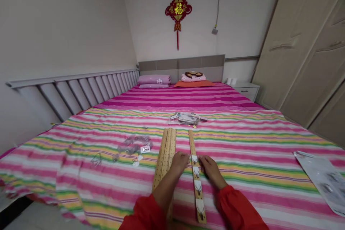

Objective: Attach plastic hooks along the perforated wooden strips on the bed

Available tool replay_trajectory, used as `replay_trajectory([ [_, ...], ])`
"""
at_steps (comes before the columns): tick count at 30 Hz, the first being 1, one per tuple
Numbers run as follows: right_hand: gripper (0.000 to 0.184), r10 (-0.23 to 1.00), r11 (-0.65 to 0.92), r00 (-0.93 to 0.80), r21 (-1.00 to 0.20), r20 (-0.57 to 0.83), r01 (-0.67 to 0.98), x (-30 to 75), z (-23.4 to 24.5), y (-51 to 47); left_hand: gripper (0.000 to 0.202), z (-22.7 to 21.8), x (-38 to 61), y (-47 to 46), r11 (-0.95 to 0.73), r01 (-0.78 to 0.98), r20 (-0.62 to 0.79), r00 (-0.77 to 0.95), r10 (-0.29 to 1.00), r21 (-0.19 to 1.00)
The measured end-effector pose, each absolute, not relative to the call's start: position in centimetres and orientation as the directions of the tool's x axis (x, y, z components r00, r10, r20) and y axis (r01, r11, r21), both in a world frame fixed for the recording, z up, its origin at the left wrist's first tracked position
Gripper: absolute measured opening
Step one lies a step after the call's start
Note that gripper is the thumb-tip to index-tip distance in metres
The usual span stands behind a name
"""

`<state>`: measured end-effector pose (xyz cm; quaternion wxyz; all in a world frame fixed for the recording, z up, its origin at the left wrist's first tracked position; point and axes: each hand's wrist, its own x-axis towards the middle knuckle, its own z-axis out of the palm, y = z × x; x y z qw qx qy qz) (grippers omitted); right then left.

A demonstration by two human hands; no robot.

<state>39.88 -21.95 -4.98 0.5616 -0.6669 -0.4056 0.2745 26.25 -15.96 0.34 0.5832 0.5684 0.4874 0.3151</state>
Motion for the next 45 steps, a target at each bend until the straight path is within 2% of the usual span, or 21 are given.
replay_trajectory([
  [3,0.046,0.846,-0.027,0.530,-0.990,0.053,0.141,39.4,-4.7,-24.0,0.020,0.8,21.4,-16.3,0.033,0.126,-0.068,0.281,0.957,0.991],
  [5,0.047,0.831,-0.012,0.556,-0.999,0.013,0.041,38.9,-4.9,-25.6,0.024,0.5,17.3,-16.0,-0.088,0.120,0.067,0.170,0.983,0.989],
  [8,0.043,0.805,0.034,0.590,-0.987,-0.068,-0.160,37.8,-5.5,-27.9,0.022,-0.6,11.2,-14.5,-0.158,0.270,0.176,-0.043,0.984,0.950],
  [10,0.039,0.793,0.059,0.604,-0.976,-0.082,-0.210,37.1,-5.6,-29.3,0.022,-1.3,8.1,-13.3,-0.195,0.392,0.261,-0.121,0.958,0.899],
  [14,0.032,0.784,0.062,0.616,-0.978,-0.076,-0.199,36.1,-5.1,-31.0,0.028,-2.3,4.8,-11.3,-0.373,0.574,0.436,0.030,0.899,0.729],
  [17,0.033,0.783,0.042,0.613,-0.974,-0.108,-0.224,35.8,-4.6,-31.7,0.033,-2.5,4.3,-10.6,-0.422,0.653,0.454,0.131,0.881,0.630],
  [23,0.035,0.779,0.031,0.617,-0.975,-0.114,-0.218,35.7,-4.2,-32.5,0.024,-1.4,3.8,-10.7,-0.407,0.733,0.399,0.201,0.895,0.544],
  [26,0.036,0.771,0.026,0.626,-0.976,-0.119,-0.217,35.7,-3.9,-32.8,0.018,-0.5,3.4,-11.1,-0.356,0.677,0.372,0.130,0.919,0.644],
  [28,0.038,0.767,0.026,0.631,-0.976,-0.118,-0.214,35.6,-3.4,-32.9,0.013,0.0,3.4,-11.7,-0.255,0.527,0.284,0.026,0.958,0.811],
  [30,0.038,0.775,0.034,0.622,-0.977,-0.108,-0.211,35.3,-2.8,-32.8,0.010,0.7,4.0,-12.6,-0.053,0.241,0.070,-0.062,0.996,0.969],
  [31,0.038,0.787,0.038,0.610,-0.978,-0.097,-0.204,35.0,-2.4,-32.8,0.011,1.1,4.5,-13.2,0.073,0.068,-0.068,-0.061,0.996,0.995],
  [33,0.039,0.820,0.045,0.569,-0.984,-0.063,-0.174,34.4,-1.4,-32.6,0.015,2.0,5.9,-14.8,0.303,-0.232,-0.302,0.040,0.952,0.924],
  [36,0.040,0.877,0.055,0.480,-0.990,-0.016,-0.133,33.1,0.0,-32.4,0.016,3.2,8.6,-17.4,0.493,-0.429,-0.414,0.269,0.870,0.757],
  [40,0.039,0.915,0.061,0.402,-0.997,0.033,-0.055,31.3,1.2,-32.5,0.015,4.1,12.5,-20.7,0.639,-0.446,-0.447,0.466,0.764,0.627],
  [45,0.018,0.863,0.176,0.425,-0.951,0.273,0.253,30.0,2.1,-33.3,0.014,3.9,16.9,-24.0,0.665,-0.408,-0.482,0.468,0.741,0.626],
])
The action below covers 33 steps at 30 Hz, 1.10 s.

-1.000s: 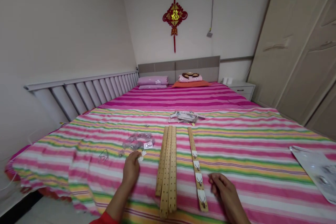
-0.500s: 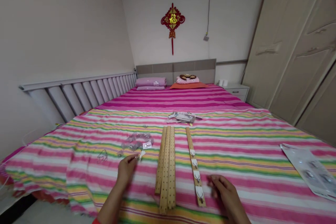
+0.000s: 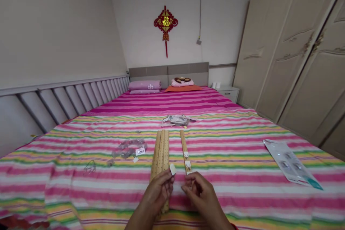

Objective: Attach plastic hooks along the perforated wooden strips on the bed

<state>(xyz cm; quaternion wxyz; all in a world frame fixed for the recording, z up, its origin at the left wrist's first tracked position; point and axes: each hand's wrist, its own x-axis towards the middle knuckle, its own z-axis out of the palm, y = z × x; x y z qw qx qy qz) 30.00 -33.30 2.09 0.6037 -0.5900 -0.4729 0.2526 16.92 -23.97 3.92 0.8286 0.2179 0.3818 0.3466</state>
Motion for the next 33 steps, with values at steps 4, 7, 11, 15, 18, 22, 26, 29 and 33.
replay_trajectory([
  [4,0.011,0.805,0.222,0.413,-0.862,0.426,0.456,30.1,2.7,-33.7,0.016,3.8,19.3,-25.9,0.633,-0.389,-0.409,0.518,0.751,0.669],
  [7,0.006,0.767,0.218,0.433,-0.828,0.473,0.517,30.5,2.7,-34.0,0.022,3.7,20.1,-26.9,0.628,-0.354,-0.345,0.602,0.720,0.694],
  [11,0.007,0.730,0.234,0.463,-0.821,0.502,0.520,31.3,2.7,-34.4,0.027,3.7,20.3,-27.6,0.628,-0.335,-0.364,0.590,0.721,0.702],
  [15,0.011,0.702,0.256,0.497,-0.832,0.510,0.492,32.1,3.1,-34.5,0.021,3.8,20.1,-28.2,0.652,-0.260,-0.416,0.592,0.690,0.712],
  [18,0.016,0.711,0.234,0.561,-0.894,0.425,0.382,32.5,3.1,-34.1,0.017,4.0,20.1,-28.6,0.690,-0.208,-0.443,0.633,0.635,0.693],
  [22,0.032,0.782,0.155,0.605,-0.987,0.149,0.043,32.8,2.3,-33.4,0.010,4.2,20.2,-28.6,0.815,-0.228,-0.518,0.674,0.526,0.532],
  [26,0.040,0.848,0.130,0.530,-0.978,0.025,-0.161,33.1,1.7,-33.2,0.009,4.5,20.4,-28.1,0.911,-0.245,-0.570,0.717,0.401,0.333],
  [29,0.037,0.892,0.134,0.452,-0.966,0.021,-0.220,33.2,1.4,-33.0,0.007,4.5,20.6,-27.8,0.918,-0.248,-0.559,0.733,0.387,0.310],
  [33,0.033,0.901,0.131,0.434,-0.950,-0.006,-0.285,33.4,1.2,-32.6,0.008,4.3,20.9,-27.9,0.917,-0.219,-0.557,0.739,0.379,0.333],
])
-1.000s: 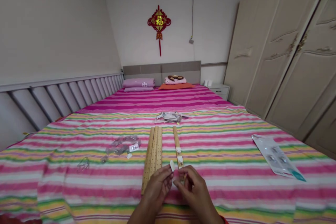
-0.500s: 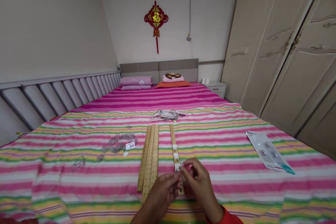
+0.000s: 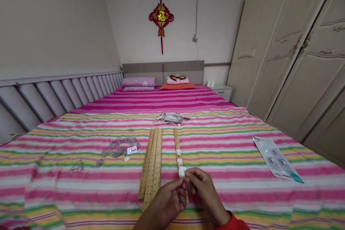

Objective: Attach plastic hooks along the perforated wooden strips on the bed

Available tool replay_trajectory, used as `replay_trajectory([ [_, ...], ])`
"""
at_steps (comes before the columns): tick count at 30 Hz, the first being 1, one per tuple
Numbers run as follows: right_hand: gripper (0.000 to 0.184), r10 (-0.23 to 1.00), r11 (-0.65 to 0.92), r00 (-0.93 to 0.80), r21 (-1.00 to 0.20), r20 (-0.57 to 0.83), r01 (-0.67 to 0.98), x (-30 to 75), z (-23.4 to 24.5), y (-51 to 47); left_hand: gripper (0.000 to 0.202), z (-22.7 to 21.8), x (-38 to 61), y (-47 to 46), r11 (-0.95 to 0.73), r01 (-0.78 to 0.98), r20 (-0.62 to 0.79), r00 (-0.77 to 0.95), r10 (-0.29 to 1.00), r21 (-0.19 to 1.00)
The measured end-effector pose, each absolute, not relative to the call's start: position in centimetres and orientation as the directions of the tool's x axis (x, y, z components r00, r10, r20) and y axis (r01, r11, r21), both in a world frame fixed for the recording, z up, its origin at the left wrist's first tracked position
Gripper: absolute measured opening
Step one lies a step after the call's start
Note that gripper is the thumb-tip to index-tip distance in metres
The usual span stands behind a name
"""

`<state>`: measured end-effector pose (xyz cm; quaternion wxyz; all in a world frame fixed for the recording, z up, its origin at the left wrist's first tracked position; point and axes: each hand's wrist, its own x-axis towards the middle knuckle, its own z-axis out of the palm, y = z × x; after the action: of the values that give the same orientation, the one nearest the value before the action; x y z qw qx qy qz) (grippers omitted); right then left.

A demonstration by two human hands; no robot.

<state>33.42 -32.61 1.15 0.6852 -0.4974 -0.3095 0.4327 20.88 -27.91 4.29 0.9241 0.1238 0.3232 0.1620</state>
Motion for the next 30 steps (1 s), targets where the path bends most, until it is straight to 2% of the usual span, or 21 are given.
replay_trajectory([
  [2,0.032,0.901,0.120,0.432,-0.945,-0.024,-0.304,33.6,1.1,-32.4,0.008,3.9,21.0,-27.9,0.902,-0.190,-0.552,0.736,0.392,0.388],
  [4,0.032,0.906,0.107,0.422,-0.946,-0.034,-0.305,33.8,1.1,-32.3,0.015,3.3,21.1,-27.7,0.844,-0.141,-0.529,0.723,0.444,0.517],
  [8,0.033,0.903,0.096,0.430,-0.960,-0.027,-0.262,34.4,1.0,-31.8,0.034,1.9,21.6,-26.2,0.553,-0.040,-0.426,0.591,0.685,0.833],
  [11,0.034,0.898,0.090,0.440,-0.970,-0.019,-0.225,34.9,0.8,-30.7,0.038,1.7,22.1,-24.4,0.360,-0.020,-0.307,0.479,0.822,0.933],
  [16,0.032,0.895,0.075,0.445,-0.980,-0.016,-0.185,36.1,0.7,-27.9,0.030,2.7,23.5,-21.4,0.196,0.003,-0.174,0.477,0.861,0.981],
  [23,0.028,0.874,0.008,0.481,-0.988,-0.068,-0.155,39.0,0.7,-23.1,0.021,2.7,26.7,-16.8,0.258,0.025,-0.242,0.445,0.862,0.966],
  [30,0.022,0.849,0.026,0.524,-0.987,-0.063,-0.161,40.3,-0.4,-19.5,0.013,1.3,29.3,-13.1,0.276,0.048,-0.272,0.384,0.882,0.960],
])
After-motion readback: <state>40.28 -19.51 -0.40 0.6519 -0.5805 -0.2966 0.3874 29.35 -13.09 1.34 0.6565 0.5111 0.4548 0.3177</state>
